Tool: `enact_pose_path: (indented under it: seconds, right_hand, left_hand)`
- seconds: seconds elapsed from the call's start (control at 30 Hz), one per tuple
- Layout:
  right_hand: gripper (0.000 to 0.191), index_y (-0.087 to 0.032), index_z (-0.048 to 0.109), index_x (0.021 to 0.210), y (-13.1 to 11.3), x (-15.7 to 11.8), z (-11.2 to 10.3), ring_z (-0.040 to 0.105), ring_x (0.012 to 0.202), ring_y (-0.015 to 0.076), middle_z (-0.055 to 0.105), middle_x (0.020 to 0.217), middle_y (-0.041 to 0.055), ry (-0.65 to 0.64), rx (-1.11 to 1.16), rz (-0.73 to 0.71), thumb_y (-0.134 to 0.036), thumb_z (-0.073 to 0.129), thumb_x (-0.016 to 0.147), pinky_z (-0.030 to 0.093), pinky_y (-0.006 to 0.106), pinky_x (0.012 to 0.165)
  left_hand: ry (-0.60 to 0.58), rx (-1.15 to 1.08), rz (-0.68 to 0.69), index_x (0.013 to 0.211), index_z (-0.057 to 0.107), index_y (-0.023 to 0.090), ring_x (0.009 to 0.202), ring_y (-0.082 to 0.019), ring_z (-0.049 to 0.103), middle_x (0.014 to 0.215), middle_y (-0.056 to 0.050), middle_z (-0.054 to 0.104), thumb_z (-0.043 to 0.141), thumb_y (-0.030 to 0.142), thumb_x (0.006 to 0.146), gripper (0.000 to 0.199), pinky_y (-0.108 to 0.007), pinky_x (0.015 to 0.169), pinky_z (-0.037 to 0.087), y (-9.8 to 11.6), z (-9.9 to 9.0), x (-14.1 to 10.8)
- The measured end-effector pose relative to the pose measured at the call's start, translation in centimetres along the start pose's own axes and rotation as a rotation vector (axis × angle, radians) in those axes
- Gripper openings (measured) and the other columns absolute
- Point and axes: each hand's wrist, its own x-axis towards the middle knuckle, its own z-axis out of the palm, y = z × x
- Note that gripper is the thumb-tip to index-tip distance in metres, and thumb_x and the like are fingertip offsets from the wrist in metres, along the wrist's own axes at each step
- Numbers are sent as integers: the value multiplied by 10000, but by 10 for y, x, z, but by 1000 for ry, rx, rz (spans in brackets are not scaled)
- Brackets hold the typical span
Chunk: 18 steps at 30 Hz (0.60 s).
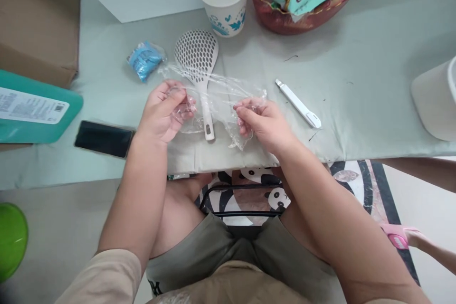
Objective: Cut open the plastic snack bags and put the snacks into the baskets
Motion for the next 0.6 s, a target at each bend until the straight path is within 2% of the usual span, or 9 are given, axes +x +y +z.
enact_pose_path:
  seconds: [0.07, 0.17, 0.27, 0.33, 0.4, 0.47, 0.6]
  right_hand:
    - [369, -227, 650, 844, 1, 0, -4, 546, 474, 93, 582, 603, -45, 70, 6, -63, -495, 880, 737, 437, 241, 439]
    - [363, -262, 671, 931, 3, -1, -10, 615, 545, 126, 619, 649, -37, 135, 28, -126, -548, 831, 776, 500, 268, 497]
    - [297, -269, 690, 959, 7, -3, -11, 640, 591, 125, 634, 659, -45, 84, -52, -135, -433, 856, 775, 546, 279, 577]
    - [210, -255, 687, 906, 10, -4, -9, 597, 532, 102, 606, 618, -57, 88, -98, -138, -364, 833, 801, 526, 263, 551]
    - [164, -249, 676, 887, 12, -4, -8, 554, 476, 90, 582, 586, -64, 124, -97, -140, -350, 794, 834, 493, 249, 498]
    - [157, -253, 666, 903, 13, -3, -8, 524, 439, 90, 566, 559, -69, 149, -77, -151, -357, 771, 851, 449, 237, 442]
    - [230, -270, 626, 925, 11, 0, -11, 460, 392, 87, 516, 507, -101, 197, 21, -220, -371, 799, 812, 374, 221, 386]
  left_hand:
    - [-31, 38, -33, 952, 610, 233, 622, -134, 724, 702, 26, 720, 849, 370, 756, 338, -197, 526, 539, 1, -2, 0]
    - [-74, 64, -44, 907, 641, 206, 598, -128, 719, 672, 25, 717, 840, 267, 724, 277, -197, 546, 556, 3, -2, -3]
    - [-11, -5, -38, 842, 645, 194, 590, -112, 716, 664, 23, 717, 772, 265, 773, 161, -183, 548, 556, 4, 2, -5]
    - [-16, -14, -82, 879, 662, 196, 584, -128, 724, 670, 9, 729, 727, 323, 824, 153, -194, 531, 554, 4, 4, -6]
    - [-57, 43, -101, 906, 679, 196, 551, -137, 714, 650, 8, 724, 728, 309, 830, 145, -203, 510, 543, 3, 5, -7]
    - [-71, 110, -62, 892, 692, 195, 499, -127, 681, 605, 22, 693, 737, 242, 820, 97, -195, 471, 506, 1, 3, -7]
    - [1, 104, 65, 869, 710, 207, 425, -106, 608, 538, 45, 628, 710, 208, 856, 12, -190, 414, 439, -1, -3, -5]
